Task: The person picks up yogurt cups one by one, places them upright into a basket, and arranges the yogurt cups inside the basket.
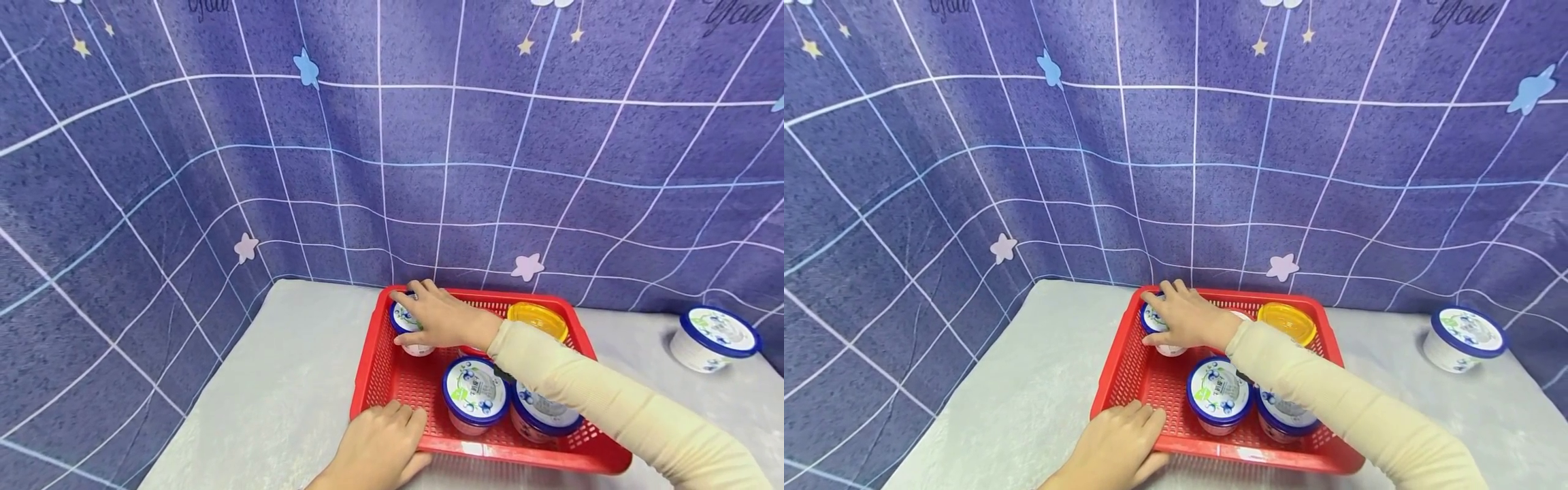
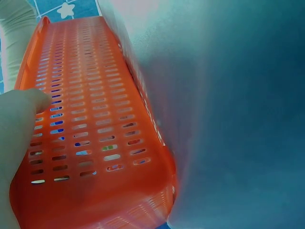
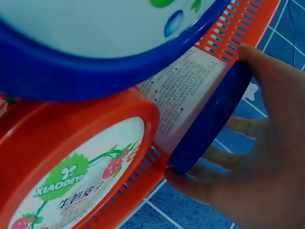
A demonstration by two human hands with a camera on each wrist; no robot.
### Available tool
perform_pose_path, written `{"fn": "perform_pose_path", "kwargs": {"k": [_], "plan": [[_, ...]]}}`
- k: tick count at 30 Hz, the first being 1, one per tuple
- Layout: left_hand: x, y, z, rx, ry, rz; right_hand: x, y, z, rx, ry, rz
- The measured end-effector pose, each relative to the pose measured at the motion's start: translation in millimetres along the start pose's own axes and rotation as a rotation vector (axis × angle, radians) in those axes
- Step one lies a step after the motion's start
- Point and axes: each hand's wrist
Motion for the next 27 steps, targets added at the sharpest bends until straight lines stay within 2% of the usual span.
{"fn": "perform_pose_path", "kwargs": {"k": [6, 11, 14, 21, 27], "plan": [[-0.1, 0.2, -1.7, 0.046, -0.020, 0.001, 0.5, 0.1, 6.0, -0.025, -0.079, 0.018], [0.1, 1.3, -3.7, 0.069, -0.026, -0.002, 3.1, -0.5, 8.9, -0.046, -0.142, -0.012], [0.5, 1.5, -3.1, 0.061, -0.021, -0.004, 4.6, -1.5, 9.0, -0.031, -0.153, -0.016], [1.1, 1.5, 0.4, 0.003, -0.007, 0.003, 7.0, -3.4, 10.1, 0.063, -0.150, 0.019], [0.6, 1.1, 0.2, 0.014, -0.012, 0.009, 7.3, -15.0, 1.9, 0.022, -0.111, -0.014]]}}
Point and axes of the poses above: each hand's wrist, its own y-axis towards the middle knuckle, its own z-axis out of the palm, x = y × z, and after that the axes turned 12 degrees about x, right-handed
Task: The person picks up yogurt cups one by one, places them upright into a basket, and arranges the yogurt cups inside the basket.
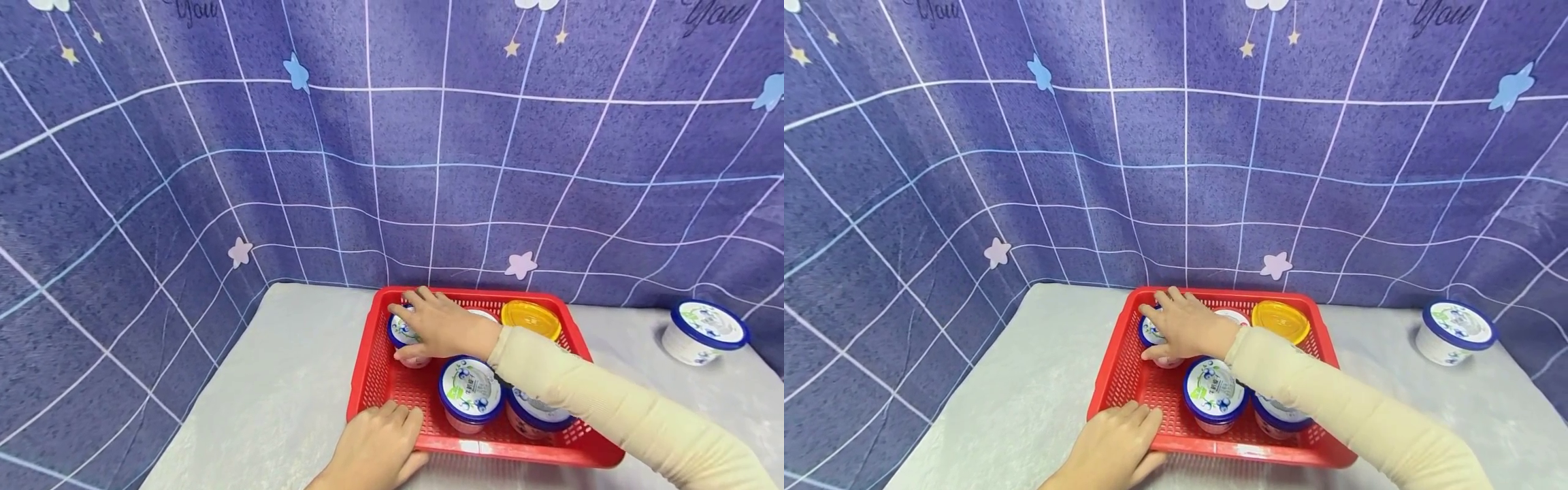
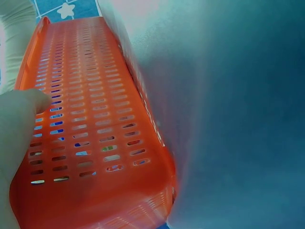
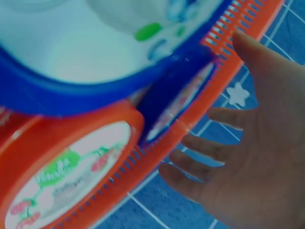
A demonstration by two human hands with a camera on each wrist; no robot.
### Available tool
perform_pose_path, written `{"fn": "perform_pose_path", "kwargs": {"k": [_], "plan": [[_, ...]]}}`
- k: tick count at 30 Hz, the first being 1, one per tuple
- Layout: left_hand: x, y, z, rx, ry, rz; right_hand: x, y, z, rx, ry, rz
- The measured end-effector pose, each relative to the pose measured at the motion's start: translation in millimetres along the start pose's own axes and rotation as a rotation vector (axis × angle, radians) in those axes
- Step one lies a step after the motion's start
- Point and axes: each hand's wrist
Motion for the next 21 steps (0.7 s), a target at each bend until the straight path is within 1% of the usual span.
{"fn": "perform_pose_path", "kwargs": {"k": [6, 11, 16, 21], "plan": [[-0.1, 0.2, 1.4, -0.009, -0.001, -0.005, -4.8, -16.7, -13.1, -0.094, 0.000, -0.015], [0.1, -0.7, 1.1, -0.006, -0.010, -0.007, -9.9, -27.3, -17.3, -0.170, -0.002, -0.011], [-0.6, -0.5, -1.0, 0.010, -0.020, -0.010, -18.6, -40.1, -17.6, -0.210, -0.009, 0.037], [-0.8, -0.5, -1.7, 0.029, -0.026, -0.012, -31.3, -59.3, -18.4, -0.245, 0.022, 0.089]]}}
Point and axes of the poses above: each hand's wrist, its own y-axis towards the middle knuckle, its own z-axis out of the palm, x = y × z, and after that the axes turned 12 degrees about x, right-handed
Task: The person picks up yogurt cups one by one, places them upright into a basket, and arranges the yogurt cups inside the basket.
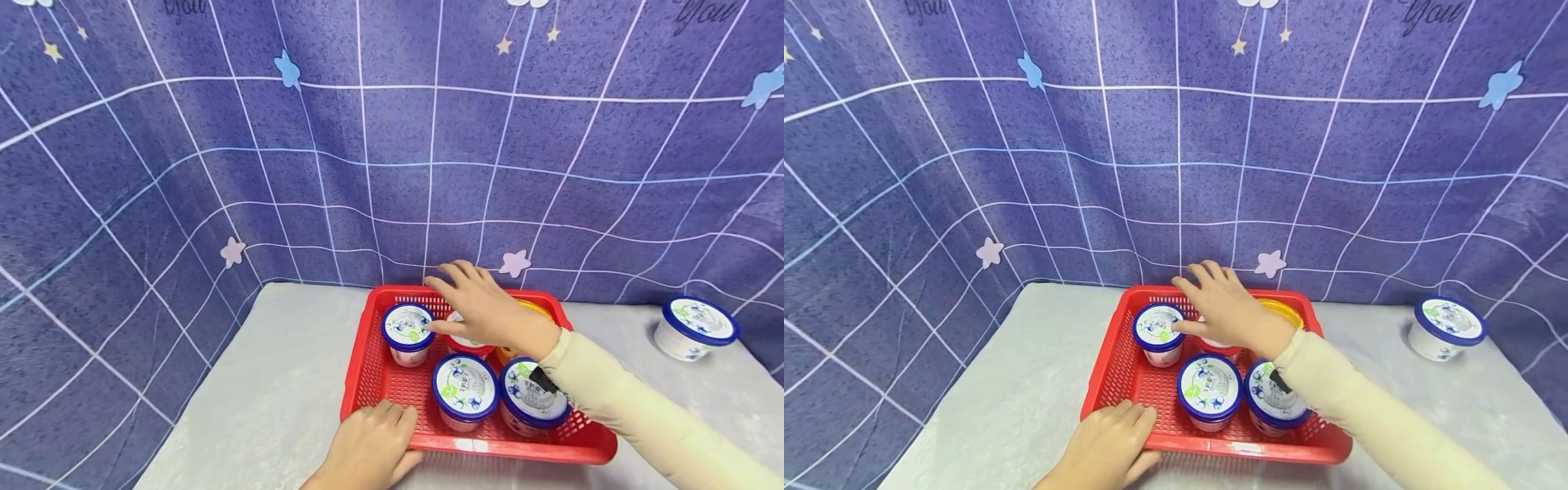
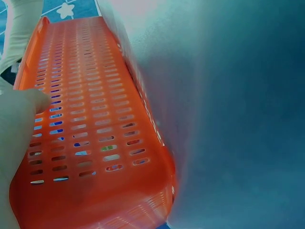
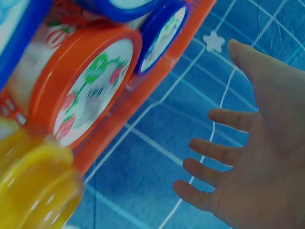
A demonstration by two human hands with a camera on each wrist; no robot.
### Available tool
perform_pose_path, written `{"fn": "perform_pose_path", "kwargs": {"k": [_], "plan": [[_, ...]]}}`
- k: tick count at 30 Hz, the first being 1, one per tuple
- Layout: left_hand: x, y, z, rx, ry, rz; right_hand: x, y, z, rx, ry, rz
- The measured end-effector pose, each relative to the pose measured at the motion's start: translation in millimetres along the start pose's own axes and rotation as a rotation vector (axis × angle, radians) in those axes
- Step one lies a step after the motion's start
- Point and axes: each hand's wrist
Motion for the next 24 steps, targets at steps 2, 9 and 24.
{"fn": "perform_pose_path", "kwargs": {"k": [2, 9, 24], "plan": [[0.0, 0.1, 0.7, -0.007, -0.002, 0.000, -6.0, -7.3, -1.5, -0.011, 0.020, 0.015], [-0.3, 0.5, 1.9, -0.007, -0.012, 0.001, -25.8, -30.1, 1.1, -0.031, 0.037, 0.074], [-0.5, 1.7, -0.6, 0.027, -0.015, -0.005, -52.5, -69.0, -0.2, -0.113, 0.136, 0.235]]}}
Point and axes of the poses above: each hand's wrist, its own y-axis towards the middle knuckle, its own z-axis out of the palm, x = y × z, and after that the axes turned 12 degrees about x, right-handed
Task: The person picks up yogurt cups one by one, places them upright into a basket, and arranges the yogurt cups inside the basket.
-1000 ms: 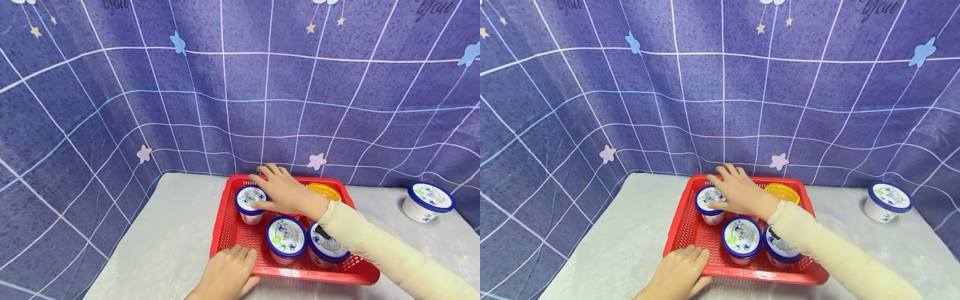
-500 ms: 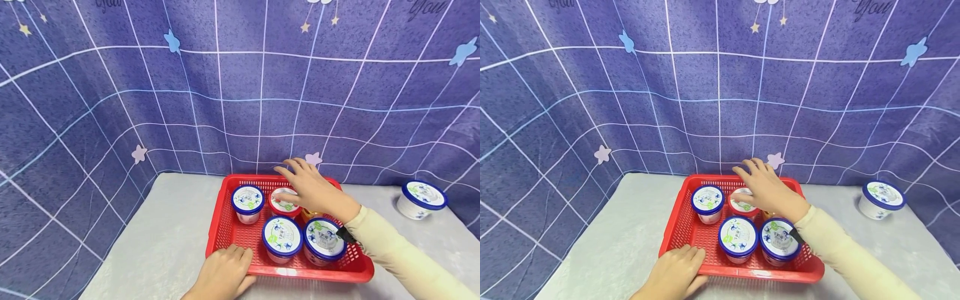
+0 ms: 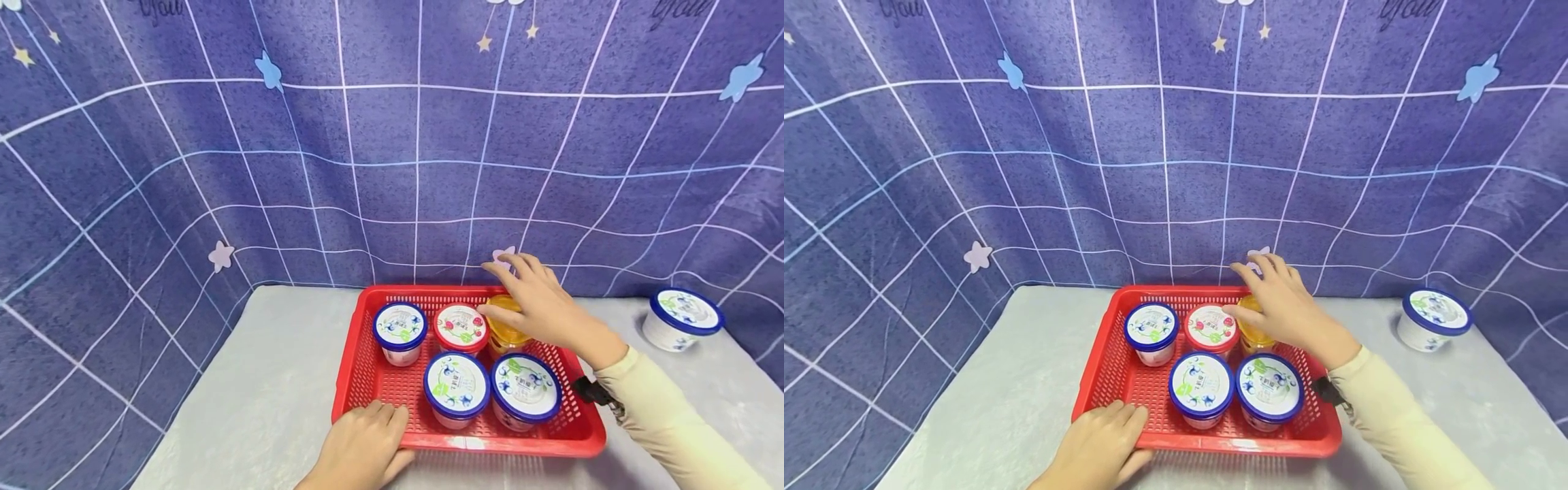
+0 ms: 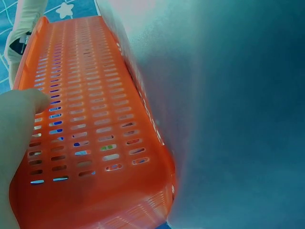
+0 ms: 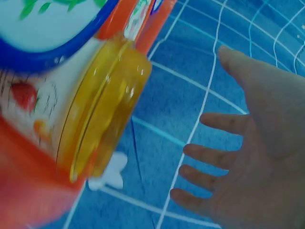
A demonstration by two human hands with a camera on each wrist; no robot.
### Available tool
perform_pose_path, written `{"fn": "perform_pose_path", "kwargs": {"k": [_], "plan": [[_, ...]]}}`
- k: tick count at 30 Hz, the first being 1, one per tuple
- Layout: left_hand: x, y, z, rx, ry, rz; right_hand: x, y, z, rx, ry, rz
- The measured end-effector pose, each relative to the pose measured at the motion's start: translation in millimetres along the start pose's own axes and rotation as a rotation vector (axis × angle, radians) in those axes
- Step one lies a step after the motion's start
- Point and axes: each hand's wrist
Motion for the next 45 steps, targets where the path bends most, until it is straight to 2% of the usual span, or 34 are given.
{"fn": "perform_pose_path", "kwargs": {"k": [7, 15, 23, 30, 37, 45], "plan": [[-0.8, 1.6, -1.4, 0.046, -0.017, -0.015, -16.7, -14.4, -5.7, 0.003, -0.002, 0.064], [-0.6, 1.0, -3.1, 0.057, -0.009, -0.016, -46.5, -37.2, 0.4, 0.020, 0.013, 0.138], [0.6, 1.0, -4.0, 0.105, -0.028, -0.033, -75.6, -53.6, 5.8, -0.016, 0.030, 0.195], [0.3, 0.8, -3.3, 0.065, -0.015, -0.019, -93.4, -68.1, 8.9, -0.042, 0.022, 0.258], [0.4, 1.2, -4.3, 0.104, -0.024, -0.026, -107.1, -80.8, 10.5, -0.046, 0.019, 0.311], [0.0, 0.6, -1.9, 0.082, -0.005, -0.028, -127.6, -94.7, 6.5, -0.073, 0.021, 0.372]]}}
Point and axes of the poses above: each hand's wrist, its own y-axis towards the middle knuckle, its own z-axis out of the palm, x = y × z, and after that the axes turned 12 degrees about x, right-handed
